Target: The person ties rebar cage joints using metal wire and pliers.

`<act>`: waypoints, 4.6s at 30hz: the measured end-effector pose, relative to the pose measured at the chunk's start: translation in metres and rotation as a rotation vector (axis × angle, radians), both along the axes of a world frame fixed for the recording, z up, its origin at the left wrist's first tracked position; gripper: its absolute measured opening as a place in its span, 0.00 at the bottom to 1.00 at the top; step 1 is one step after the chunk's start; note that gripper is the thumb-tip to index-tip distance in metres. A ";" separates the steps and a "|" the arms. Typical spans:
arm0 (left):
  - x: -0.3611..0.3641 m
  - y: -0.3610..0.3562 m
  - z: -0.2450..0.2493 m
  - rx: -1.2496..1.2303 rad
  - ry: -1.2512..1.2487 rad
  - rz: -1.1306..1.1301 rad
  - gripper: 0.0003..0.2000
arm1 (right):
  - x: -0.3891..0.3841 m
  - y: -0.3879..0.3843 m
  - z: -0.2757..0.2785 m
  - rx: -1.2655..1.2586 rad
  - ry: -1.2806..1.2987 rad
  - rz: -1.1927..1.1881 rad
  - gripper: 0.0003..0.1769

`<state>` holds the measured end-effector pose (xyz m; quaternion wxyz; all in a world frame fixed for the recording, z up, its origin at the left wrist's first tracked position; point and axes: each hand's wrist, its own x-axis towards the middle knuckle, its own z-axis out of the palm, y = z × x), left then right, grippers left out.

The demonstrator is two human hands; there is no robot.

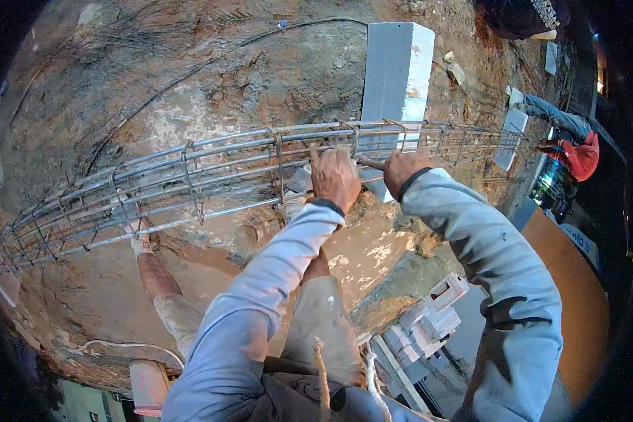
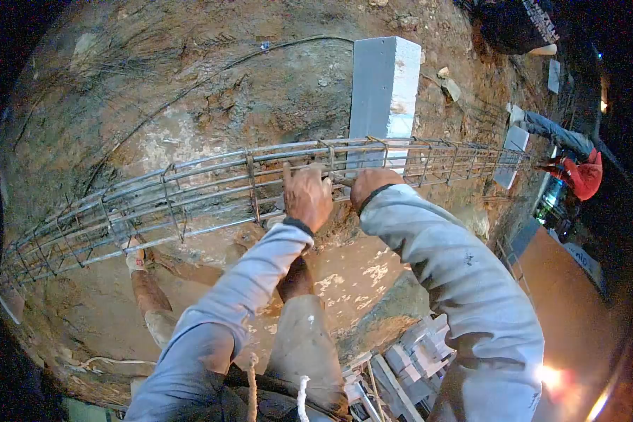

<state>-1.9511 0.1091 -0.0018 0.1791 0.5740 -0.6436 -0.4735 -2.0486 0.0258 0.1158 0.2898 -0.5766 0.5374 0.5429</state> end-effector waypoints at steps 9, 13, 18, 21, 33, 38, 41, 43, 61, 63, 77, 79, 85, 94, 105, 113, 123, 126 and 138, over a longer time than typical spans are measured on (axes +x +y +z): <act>-0.033 0.018 0.025 -0.121 0.279 -0.039 0.37 | 0.005 -0.036 -0.001 0.424 0.086 -0.522 0.15; -0.050 -0.004 0.022 -0.044 0.410 0.186 0.36 | -0.033 -0.037 -0.027 0.478 0.217 -0.577 0.19; -0.068 0.004 -0.002 -0.097 0.443 0.229 0.24 | -0.082 -0.013 -0.071 0.458 0.459 -0.587 0.17; -0.051 -0.019 -0.001 0.051 0.557 -0.055 0.21 | -0.029 -0.006 0.022 -0.166 -0.170 0.323 0.15; -0.051 -0.009 0.044 -0.184 0.320 0.187 0.37 | -0.041 -0.016 0.043 -0.113 -0.095 0.213 0.12; -0.056 0.016 0.056 -0.153 0.252 0.122 0.35 | -0.032 -0.024 0.047 0.093 0.088 -0.160 0.12; -0.045 0.026 0.049 -0.079 0.186 0.205 0.31 | -0.061 -0.019 0.021 0.255 0.065 -0.108 0.12; -0.036 0.015 0.055 -0.072 0.202 0.219 0.29 | -0.059 -0.030 0.020 0.295 0.085 -0.198 0.12; -0.022 0.062 0.036 0.977 0.925 0.320 0.28 | -0.053 0.087 0.047 -0.235 -0.005 -0.577 0.15; -0.036 0.070 0.031 0.884 1.007 0.424 0.26 | -0.011 0.093 0.059 -0.297 0.034 -0.450 0.13; 0.029 0.038 0.031 0.846 0.441 -0.022 0.14 | -0.056 0.086 -0.062 -0.844 -0.606 -0.480 0.12; 0.022 0.055 0.022 0.792 0.447 0.083 0.16 | -0.054 0.076 -0.091 -0.823 -0.525 -0.748 0.12; 0.035 0.053 0.016 0.811 0.418 -0.030 0.17 | -0.048 0.069 -0.126 -0.690 -0.704 -1.685 0.15; 0.089 0.042 0.052 0.752 0.244 -0.315 0.18 | -0.043 0.082 -0.113 -0.856 -0.545 -1.351 0.11; 0.036 -0.013 -0.001 -0.226 -0.026 -0.151 0.14 | -0.037 0.107 -0.127 -1.169 -0.452 -1.048 0.15; 0.032 -0.007 -0.001 0.075 -0.110 0.002 0.13 | -0.036 0.111 -0.089 -1.051 -0.643 -0.698 0.07; 0.031 0.010 -0.009 -0.070 -0.113 0.008 0.11 | -0.051 0.068 -0.108 -0.733 -0.835 -0.224 0.10; 0.034 0.011 -0.012 -0.064 -0.099 0.007 0.11 | -0.050 0.076 -0.102 -0.884 -0.715 -0.440 0.07; 0.035 0.011 -0.010 -0.002 -0.087 0.019 0.10 | -0.003 0.132 -0.101 -1.055 -0.453 -0.588 0.07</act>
